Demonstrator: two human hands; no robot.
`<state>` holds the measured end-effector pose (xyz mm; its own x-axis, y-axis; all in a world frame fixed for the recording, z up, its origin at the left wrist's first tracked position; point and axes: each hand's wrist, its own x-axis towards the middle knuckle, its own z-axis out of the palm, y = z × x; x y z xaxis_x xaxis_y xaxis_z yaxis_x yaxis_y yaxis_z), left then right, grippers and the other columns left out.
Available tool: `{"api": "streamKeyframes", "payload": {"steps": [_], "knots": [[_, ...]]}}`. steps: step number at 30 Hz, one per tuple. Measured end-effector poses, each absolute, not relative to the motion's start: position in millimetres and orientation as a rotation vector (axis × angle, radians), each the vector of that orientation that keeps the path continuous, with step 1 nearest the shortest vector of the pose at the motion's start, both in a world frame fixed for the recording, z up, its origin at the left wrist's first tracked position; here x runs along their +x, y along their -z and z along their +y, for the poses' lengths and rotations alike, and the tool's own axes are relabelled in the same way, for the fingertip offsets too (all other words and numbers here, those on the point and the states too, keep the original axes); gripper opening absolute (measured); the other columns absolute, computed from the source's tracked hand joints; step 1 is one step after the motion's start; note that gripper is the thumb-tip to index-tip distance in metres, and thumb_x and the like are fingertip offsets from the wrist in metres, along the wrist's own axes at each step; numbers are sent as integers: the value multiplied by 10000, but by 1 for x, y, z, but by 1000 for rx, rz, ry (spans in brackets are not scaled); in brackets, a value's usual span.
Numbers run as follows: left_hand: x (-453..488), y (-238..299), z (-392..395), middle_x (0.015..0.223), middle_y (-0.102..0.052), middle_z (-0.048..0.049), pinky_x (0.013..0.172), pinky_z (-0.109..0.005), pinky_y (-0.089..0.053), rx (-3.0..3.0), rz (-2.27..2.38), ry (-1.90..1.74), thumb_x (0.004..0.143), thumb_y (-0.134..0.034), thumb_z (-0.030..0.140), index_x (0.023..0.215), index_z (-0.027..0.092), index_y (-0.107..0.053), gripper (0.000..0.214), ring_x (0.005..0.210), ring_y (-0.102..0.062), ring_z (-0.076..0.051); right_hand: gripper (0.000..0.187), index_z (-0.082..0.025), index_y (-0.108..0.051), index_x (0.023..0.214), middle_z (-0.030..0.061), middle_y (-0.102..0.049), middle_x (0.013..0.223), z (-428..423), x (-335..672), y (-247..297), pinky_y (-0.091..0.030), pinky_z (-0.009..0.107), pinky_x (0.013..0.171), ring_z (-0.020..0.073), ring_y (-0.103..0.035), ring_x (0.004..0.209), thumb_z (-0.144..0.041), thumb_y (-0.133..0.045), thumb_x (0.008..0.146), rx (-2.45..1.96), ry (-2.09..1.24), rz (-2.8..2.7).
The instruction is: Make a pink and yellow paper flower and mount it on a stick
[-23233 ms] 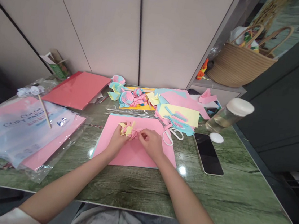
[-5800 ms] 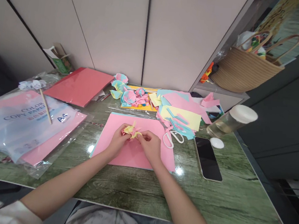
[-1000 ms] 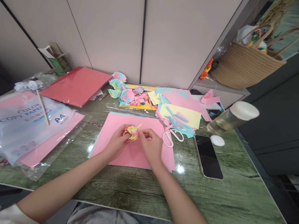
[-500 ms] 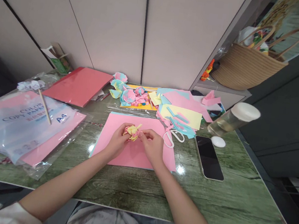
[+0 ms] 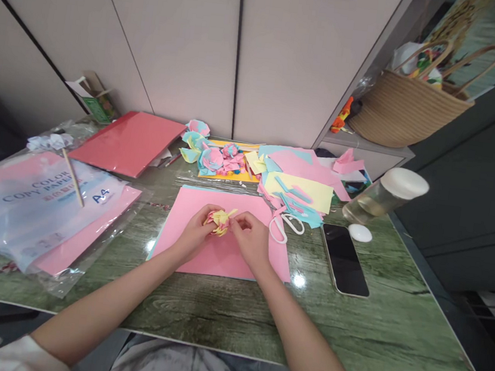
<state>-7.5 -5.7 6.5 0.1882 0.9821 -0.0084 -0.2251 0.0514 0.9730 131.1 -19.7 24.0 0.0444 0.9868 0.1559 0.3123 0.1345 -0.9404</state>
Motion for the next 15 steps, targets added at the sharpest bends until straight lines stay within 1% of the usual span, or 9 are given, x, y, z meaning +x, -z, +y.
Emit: {"api": "streamKeyframes", "payload": {"steps": [2,4,7,10,12,15], "knots": [[-8,-6,-6,838,-498,0,613,-196,-396,1138,944,-1172,619,-502,83,914,191,-516,314,722,-474,-106,141,-190,-603,693,-3,-625,669,-22,130,-27,-421,255,628,133,-561,635,-298,-527,741,-1389,-779,-1495],[-8,-6,-6,845,-504,-2,623,-204,-401,1147,964,-1196,622,-508,93,924,192,-516,318,730,-478,-111,155,-197,-615,731,4,-642,718,-22,129,-28,-428,263,657,139,-571,671,-322,-526,749,-1382,-768,-1481],[-9,-4,-4,852,-519,-5,650,-219,-408,1102,980,-1227,651,-516,136,933,195,-518,288,735,-489,-114,207,-185,-628,796,35,-655,797,-19,130,-25,-462,279,678,155,-593,718,-368,-563,726,-1275,-981,-1374],[-10,-2,-3,858,-533,-10,660,-229,-411,1071,995,-1241,657,-523,157,932,192,-521,278,745,-500,-120,272,-165,-635,805,52,-660,784,-14,131,-19,-488,296,663,167,-606,704,-401,-619,670,-1211,-1159,-1272],[-10,-1,-3,860,-533,-11,649,-228,-409,1078,998,-1244,656,-525,159,934,190,-519,279,744,-500,-121,287,-159,-638,791,54,-660,763,-13,132,-16,-491,292,643,166,-606,686,-410,-636,651,-1226,-1164,-1241],[-9,-3,-4,861,-521,-7,630,-221,-403,1124,1009,-1249,654,-535,150,940,192,-503,291,744,-493,-119,274,-158,-639,773,56,-658,750,-14,131,-15,-482,279,626,160,-599,675,-410,-629,665,-1263,-1098,-1257]]}}
